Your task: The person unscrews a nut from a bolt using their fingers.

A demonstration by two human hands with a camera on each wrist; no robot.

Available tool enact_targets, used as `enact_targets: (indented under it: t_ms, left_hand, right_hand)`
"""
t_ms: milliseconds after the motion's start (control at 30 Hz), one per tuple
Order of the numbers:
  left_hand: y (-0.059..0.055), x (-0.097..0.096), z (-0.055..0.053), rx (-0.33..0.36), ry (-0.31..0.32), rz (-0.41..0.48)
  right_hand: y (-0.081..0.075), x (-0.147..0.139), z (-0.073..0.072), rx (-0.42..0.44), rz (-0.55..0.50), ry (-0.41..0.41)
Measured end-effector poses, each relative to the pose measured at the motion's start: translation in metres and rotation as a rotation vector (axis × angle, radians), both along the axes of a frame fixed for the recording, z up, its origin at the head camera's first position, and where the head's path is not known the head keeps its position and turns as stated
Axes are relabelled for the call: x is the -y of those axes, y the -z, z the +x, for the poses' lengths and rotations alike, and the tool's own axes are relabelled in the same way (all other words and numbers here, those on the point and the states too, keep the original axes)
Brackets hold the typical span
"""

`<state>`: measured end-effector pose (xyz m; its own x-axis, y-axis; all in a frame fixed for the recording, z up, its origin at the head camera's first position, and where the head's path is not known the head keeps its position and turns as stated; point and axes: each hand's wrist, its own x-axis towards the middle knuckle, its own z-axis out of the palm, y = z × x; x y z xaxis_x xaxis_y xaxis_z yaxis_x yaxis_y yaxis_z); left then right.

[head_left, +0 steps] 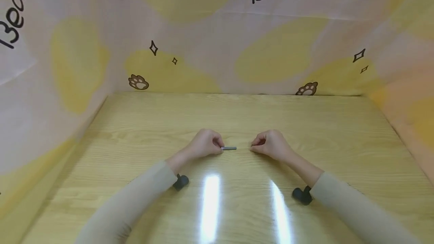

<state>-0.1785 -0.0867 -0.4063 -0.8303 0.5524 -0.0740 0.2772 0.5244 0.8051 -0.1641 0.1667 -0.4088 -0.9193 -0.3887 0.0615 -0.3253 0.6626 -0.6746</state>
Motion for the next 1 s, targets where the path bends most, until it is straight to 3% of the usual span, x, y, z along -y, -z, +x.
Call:
enact_targets:
  t_ms: [567, 733, 1000]
  left_hand:
    - [0.0011, 0.0032, 0.0030, 0.010, -0.006, -0.020]
    - [0.0033, 0.0036, 0.0025, -0.012, -0.009, -0.005]
    - [0.0077, 0.0054, 0.0045, 0.000, -0.010, -0.002]
  right_hand:
    - [-0.0023, 0.0020, 0.0021, -0.024, 0.040, -0.106]
    - [-0.0008, 0.0024, 0.0012, -0.036, 0.048, -0.103]
    - [-0.0002, 0.0011, 0.0010, 0.015, 0.042, -0.101]
